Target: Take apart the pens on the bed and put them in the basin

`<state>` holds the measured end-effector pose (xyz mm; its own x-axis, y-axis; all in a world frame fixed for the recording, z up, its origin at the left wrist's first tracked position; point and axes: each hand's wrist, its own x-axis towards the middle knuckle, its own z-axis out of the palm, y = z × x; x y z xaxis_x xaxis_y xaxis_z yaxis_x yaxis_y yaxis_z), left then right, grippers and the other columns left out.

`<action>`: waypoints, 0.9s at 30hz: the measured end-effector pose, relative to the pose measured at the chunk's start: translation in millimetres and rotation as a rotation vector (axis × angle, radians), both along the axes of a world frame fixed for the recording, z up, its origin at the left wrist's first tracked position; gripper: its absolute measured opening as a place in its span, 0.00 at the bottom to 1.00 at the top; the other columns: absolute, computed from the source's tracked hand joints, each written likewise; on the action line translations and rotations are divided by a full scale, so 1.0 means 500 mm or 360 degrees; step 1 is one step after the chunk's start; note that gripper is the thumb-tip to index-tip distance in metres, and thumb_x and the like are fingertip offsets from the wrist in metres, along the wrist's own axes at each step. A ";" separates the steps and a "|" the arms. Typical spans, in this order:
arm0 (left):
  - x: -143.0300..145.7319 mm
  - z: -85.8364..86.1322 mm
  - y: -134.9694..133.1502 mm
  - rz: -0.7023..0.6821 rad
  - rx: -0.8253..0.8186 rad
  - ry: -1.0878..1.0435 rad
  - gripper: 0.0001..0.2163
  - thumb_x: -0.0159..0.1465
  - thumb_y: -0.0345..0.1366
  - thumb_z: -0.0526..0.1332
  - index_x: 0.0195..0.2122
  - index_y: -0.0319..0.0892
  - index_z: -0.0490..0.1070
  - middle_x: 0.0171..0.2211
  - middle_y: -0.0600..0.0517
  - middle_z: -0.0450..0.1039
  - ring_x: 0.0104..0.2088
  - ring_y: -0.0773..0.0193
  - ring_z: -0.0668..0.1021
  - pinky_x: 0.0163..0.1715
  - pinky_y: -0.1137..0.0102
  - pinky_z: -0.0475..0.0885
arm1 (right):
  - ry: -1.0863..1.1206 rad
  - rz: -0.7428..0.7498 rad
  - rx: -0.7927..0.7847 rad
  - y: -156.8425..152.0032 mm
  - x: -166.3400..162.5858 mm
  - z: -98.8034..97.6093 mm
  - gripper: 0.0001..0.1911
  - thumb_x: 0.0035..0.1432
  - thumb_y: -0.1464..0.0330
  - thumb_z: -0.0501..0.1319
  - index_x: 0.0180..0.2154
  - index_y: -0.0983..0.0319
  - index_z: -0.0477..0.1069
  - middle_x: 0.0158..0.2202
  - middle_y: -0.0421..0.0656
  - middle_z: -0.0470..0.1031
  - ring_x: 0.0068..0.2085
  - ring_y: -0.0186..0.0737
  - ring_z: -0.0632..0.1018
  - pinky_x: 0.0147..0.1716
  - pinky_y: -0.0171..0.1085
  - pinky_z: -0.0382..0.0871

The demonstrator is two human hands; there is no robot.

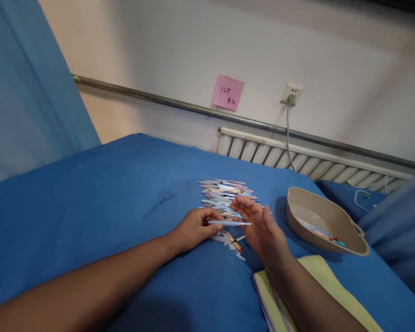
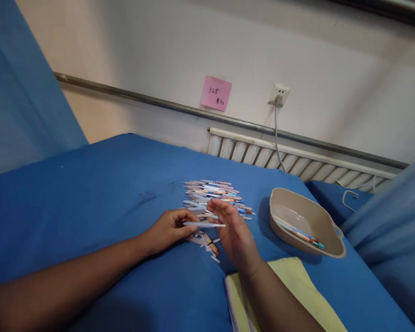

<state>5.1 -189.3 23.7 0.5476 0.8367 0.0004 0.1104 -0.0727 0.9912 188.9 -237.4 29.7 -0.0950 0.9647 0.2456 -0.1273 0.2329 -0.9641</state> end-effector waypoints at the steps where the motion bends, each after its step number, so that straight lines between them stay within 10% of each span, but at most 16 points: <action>1: -0.001 0.002 0.000 -0.0059 0.0047 0.0038 0.08 0.53 0.39 0.64 0.30 0.40 0.73 0.22 0.55 0.70 0.23 0.68 0.70 0.24 0.75 0.66 | -0.0008 -0.0025 -0.0014 -0.001 0.002 0.010 0.37 0.59 0.45 0.31 0.54 0.59 0.61 0.57 0.50 0.64 0.57 0.48 0.66 0.50 0.48 0.64; 8: -0.001 0.003 0.002 -0.0235 0.0131 0.0043 0.08 0.57 0.41 0.61 0.32 0.42 0.73 0.26 0.53 0.72 0.28 0.64 0.73 0.31 0.72 0.67 | 0.0121 -0.0057 -0.0022 0.007 0.021 0.042 0.43 0.58 0.45 0.25 0.54 0.63 0.63 0.56 0.52 0.66 0.55 0.49 0.68 0.48 0.48 0.66; 11: 0.001 -0.002 0.011 -0.0151 -0.0054 -0.0074 0.10 0.55 0.43 0.63 0.32 0.41 0.73 0.29 0.52 0.74 0.29 0.65 0.74 0.32 0.72 0.68 | 0.0016 -0.0268 -0.0010 0.022 0.049 0.029 0.34 0.60 0.46 0.38 0.49 0.61 0.66 0.50 0.51 0.70 0.49 0.47 0.73 0.43 0.44 0.68; 17: -0.003 0.005 0.027 0.0024 -0.0233 -0.0190 0.12 0.55 0.43 0.65 0.35 0.40 0.73 0.30 0.50 0.74 0.27 0.68 0.72 0.28 0.75 0.66 | -0.1151 -0.0162 0.0135 0.020 0.101 0.014 0.07 0.52 0.67 0.61 0.35 0.60 0.71 0.31 0.40 0.72 0.30 0.35 0.72 0.32 0.34 0.65; 27: -0.007 0.006 0.042 0.0164 -0.0352 -0.0284 0.13 0.53 0.41 0.66 0.34 0.39 0.72 0.30 0.50 0.74 0.25 0.68 0.72 0.25 0.74 0.66 | -0.2052 0.0097 0.0259 0.010 0.079 0.009 0.06 0.50 0.76 0.59 0.31 0.60 0.71 0.33 0.41 0.70 0.36 0.36 0.72 0.35 0.33 0.60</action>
<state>1.7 -168.3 26.7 0.4673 0.8785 -0.0992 -0.0717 0.1495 0.9862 228.2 -232.4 34.3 -0.3914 0.9184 0.0583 0.8496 0.3850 -0.3606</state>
